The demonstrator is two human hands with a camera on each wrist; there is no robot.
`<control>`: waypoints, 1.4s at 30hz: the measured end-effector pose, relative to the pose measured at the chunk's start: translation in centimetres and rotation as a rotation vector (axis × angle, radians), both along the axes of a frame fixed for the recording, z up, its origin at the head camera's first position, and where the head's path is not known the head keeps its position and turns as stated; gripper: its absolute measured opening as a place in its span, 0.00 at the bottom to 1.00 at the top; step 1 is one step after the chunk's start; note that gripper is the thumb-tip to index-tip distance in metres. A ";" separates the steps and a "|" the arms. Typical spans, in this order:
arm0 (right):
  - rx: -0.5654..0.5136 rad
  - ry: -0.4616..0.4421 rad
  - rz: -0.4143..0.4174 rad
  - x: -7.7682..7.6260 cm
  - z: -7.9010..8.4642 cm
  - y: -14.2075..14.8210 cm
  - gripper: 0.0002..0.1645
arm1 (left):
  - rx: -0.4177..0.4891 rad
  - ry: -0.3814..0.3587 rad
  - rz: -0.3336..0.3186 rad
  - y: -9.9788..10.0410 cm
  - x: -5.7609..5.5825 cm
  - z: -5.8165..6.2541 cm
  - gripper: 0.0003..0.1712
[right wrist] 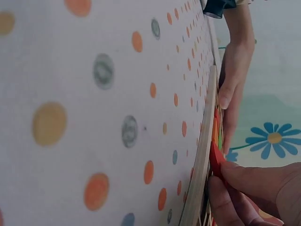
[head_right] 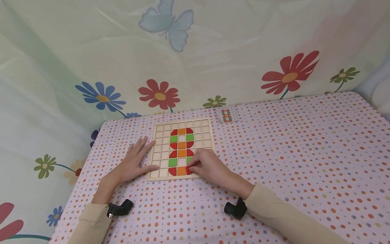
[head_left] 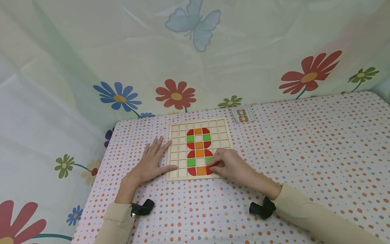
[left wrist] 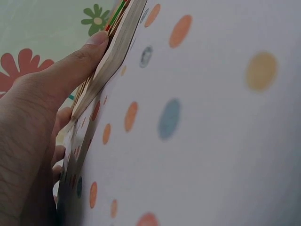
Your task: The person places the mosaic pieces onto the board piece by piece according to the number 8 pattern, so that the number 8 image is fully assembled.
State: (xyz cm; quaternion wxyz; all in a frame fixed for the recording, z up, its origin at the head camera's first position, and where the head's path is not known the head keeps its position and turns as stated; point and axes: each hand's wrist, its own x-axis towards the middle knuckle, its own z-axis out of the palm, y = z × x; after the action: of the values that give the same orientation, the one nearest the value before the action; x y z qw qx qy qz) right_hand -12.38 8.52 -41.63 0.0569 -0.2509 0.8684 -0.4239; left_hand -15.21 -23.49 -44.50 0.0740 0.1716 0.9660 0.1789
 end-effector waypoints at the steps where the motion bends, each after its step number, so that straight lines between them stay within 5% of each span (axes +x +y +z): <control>1: 0.008 0.005 0.000 0.0 0.0 0.0 0.07 | 0.001 0.001 -0.001 0.0 0.0 0.0 0.59; 16: 0.092 0.045 0.044 0.0 0.5 -0.4 0.07 | -0.005 -0.002 0.005 0.1 0.2 0.3 0.59; 26: 0.019 0.017 0.040 0.1 0.0 0.1 0.06 | -0.002 0.000 -0.004 0.1 0.1 0.3 0.59; 32: -0.013 0.062 -0.006 0.0 0.2 2.1 0.08 | 0.003 -0.009 -0.004 0.1 0.3 0.1 0.59; 42: 0.120 0.206 -0.106 -1.6 0.6 7.7 0.19 | -0.062 -0.059 0.010 0.1 0.4 0.8 0.58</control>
State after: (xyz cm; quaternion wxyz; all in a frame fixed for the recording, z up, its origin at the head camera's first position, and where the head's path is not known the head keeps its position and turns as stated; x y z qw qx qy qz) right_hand -13.95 16.27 -41.07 -0.0401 -0.2431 0.9055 -0.3455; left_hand -14.83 -23.38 -43.71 0.1070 0.1591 0.9692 0.1543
